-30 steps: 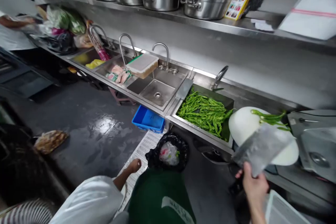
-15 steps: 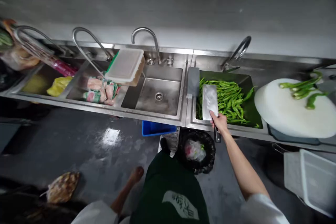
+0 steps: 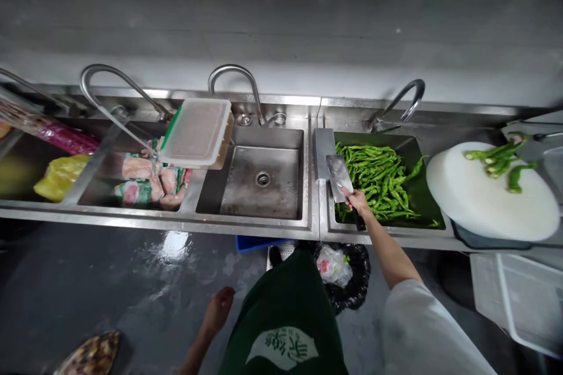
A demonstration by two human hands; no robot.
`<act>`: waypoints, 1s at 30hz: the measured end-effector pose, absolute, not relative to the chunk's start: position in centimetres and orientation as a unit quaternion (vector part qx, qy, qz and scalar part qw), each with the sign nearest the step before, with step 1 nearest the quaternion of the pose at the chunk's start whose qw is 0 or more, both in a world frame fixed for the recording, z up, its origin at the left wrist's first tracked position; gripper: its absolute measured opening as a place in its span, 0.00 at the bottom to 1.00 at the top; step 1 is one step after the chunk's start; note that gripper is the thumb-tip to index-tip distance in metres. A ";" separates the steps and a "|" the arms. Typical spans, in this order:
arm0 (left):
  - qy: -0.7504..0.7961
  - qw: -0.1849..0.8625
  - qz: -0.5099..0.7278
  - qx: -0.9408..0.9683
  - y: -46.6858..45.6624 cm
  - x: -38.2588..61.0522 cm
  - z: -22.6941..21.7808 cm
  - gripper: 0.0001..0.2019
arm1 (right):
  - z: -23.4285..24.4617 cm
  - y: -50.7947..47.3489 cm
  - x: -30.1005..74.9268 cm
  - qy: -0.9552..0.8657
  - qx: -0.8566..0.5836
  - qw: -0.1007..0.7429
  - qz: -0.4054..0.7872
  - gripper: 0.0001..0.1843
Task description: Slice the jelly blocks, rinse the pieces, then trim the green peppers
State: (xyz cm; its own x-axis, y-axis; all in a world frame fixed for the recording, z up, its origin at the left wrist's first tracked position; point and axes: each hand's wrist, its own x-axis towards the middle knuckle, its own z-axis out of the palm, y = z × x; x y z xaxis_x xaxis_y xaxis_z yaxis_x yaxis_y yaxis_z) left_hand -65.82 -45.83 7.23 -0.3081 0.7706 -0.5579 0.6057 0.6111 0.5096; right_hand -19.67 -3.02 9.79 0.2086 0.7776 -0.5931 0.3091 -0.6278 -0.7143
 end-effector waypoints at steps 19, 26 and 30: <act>0.768 0.416 0.262 0.411 -25.4 -50.8 16.3 0.18 | 5.6 8.2 -20.0 -0.376 -0.704 0.247 0.550 0.27; 0.780 0.420 0.219 0.408 -24.1 -50.4 15.8 0.20 | 4.8 15.8 -21.9 -0.411 -0.679 0.260 0.549 0.26; 0.789 0.421 0.209 0.394 -25.7 -50.0 15.0 0.20 | 4.6 16.0 -22.7 -0.449 -0.675 0.235 0.536 0.21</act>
State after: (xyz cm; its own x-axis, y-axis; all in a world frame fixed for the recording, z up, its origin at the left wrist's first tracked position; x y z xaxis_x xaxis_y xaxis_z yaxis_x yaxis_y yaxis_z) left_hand -49.98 -25.71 15.04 -0.3340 0.7988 -0.5004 0.4463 0.6017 0.6624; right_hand -22.70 15.97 4.64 0.0229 0.8582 -0.5128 0.3534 -0.4868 -0.7989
